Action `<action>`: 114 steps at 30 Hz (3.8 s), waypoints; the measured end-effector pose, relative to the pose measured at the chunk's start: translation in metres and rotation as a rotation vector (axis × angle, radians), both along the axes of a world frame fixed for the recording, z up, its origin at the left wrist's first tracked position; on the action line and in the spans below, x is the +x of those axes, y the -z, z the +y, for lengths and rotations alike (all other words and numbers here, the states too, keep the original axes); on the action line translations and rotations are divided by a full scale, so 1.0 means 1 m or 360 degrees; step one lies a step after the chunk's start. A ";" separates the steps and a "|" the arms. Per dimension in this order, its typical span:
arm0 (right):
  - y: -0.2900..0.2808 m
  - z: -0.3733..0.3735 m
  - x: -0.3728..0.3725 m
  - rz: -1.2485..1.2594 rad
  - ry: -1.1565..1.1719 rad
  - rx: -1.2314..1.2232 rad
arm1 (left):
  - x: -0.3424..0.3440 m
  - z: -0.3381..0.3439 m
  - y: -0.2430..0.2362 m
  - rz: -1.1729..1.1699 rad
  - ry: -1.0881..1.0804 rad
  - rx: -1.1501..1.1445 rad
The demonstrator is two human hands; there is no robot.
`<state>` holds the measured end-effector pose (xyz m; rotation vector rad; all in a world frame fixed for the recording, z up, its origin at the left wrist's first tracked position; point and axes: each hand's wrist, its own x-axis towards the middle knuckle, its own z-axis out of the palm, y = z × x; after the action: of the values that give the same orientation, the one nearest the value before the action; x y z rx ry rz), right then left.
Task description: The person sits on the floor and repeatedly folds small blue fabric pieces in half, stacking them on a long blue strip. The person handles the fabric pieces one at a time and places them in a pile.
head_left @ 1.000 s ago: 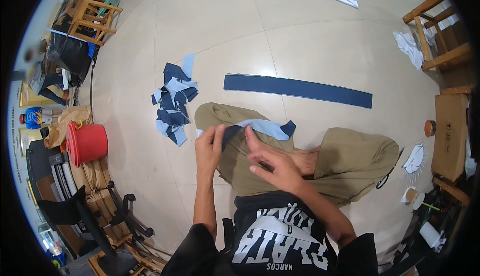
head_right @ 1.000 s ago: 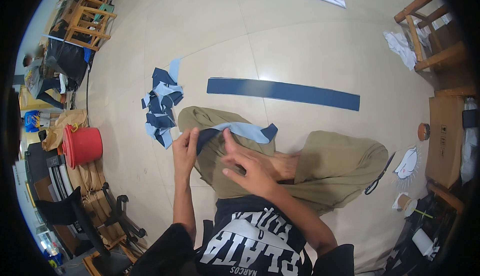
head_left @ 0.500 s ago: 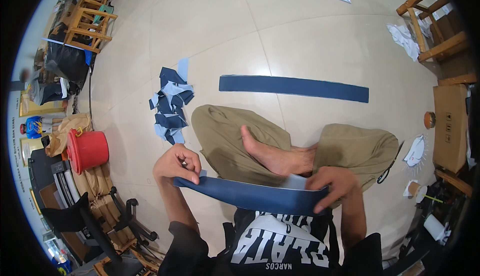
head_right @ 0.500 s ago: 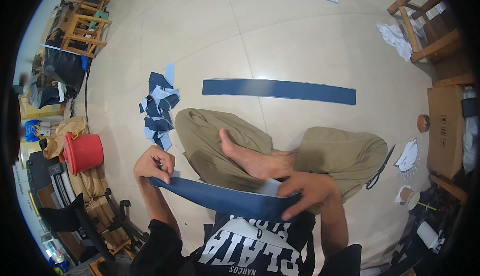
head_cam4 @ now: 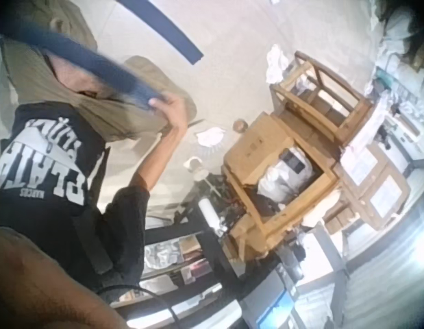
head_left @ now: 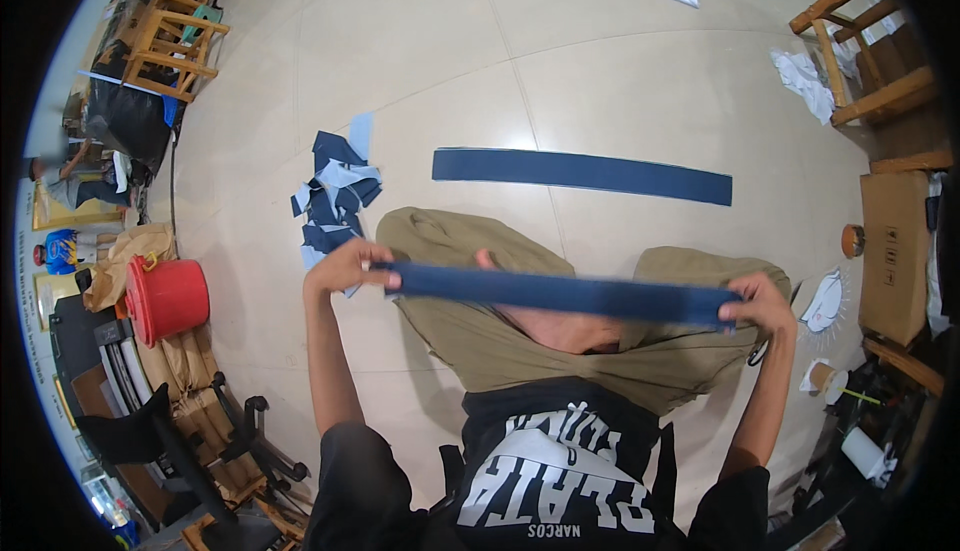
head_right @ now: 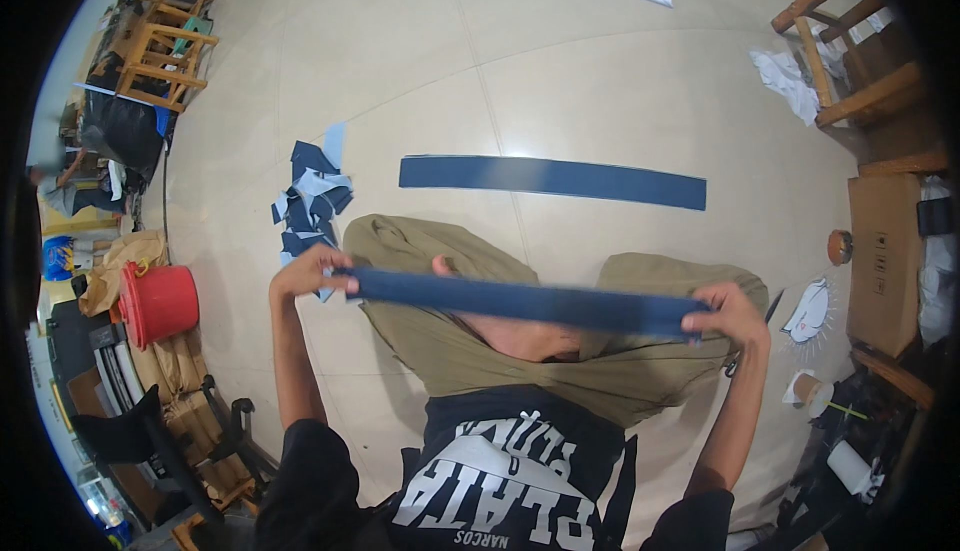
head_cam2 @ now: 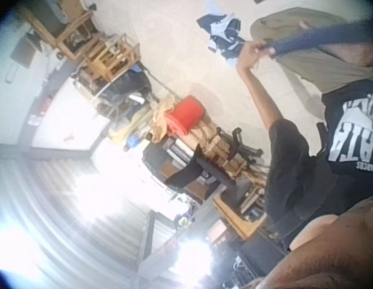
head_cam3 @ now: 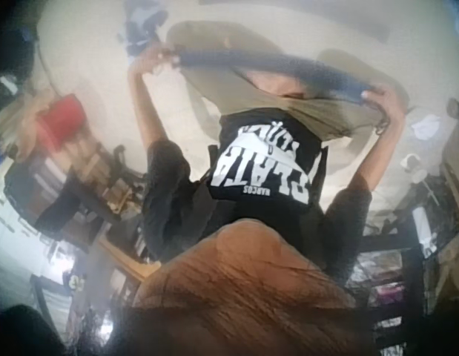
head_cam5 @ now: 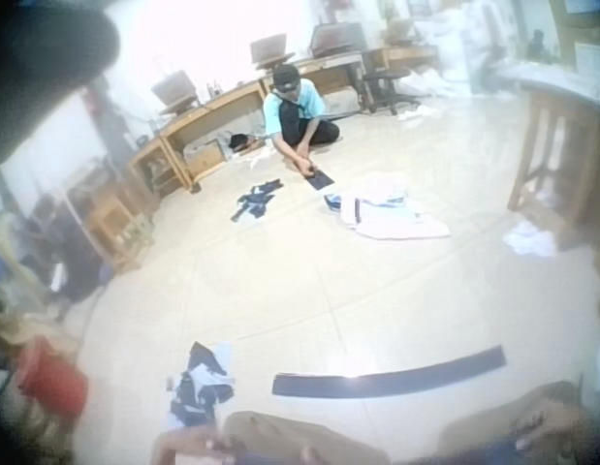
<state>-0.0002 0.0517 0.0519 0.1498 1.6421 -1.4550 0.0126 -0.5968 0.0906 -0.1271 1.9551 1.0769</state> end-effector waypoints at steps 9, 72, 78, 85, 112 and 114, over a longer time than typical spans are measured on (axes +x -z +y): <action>0.112 0.004 -0.098 0.0875 0.0524 0.0604 | -0.108 0.026 0.142 0.1058 -0.0324 -0.0459; 0.172 0.012 -0.102 0.1342 0.1156 0.1256 | -0.109 -0.020 0.204 0.1380 -0.1128 -0.0808; 0.179 0.010 -0.107 0.1374 0.1168 0.1145 | -0.035 -0.082 0.206 0.1363 -0.1138 -0.1437; 0.135 -0.017 -0.095 0.1476 0.1086 0.1088 | 0.013 -0.063 0.159 0.1529 -0.1445 -0.0915; -0.029 -0.265 0.049 0.0361 0.0271 -0.0521 | 0.030 0.150 -0.041 0.0844 -0.1692 0.0987; -0.034 -0.257 0.044 0.0147 0.0366 -0.0555 | 0.029 0.151 -0.037 0.0827 -0.1792 0.0955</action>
<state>0.0435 -0.2051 0.0860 0.0768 1.4514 -1.9262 0.0419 -0.4453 0.1275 -0.7289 1.8494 2.5894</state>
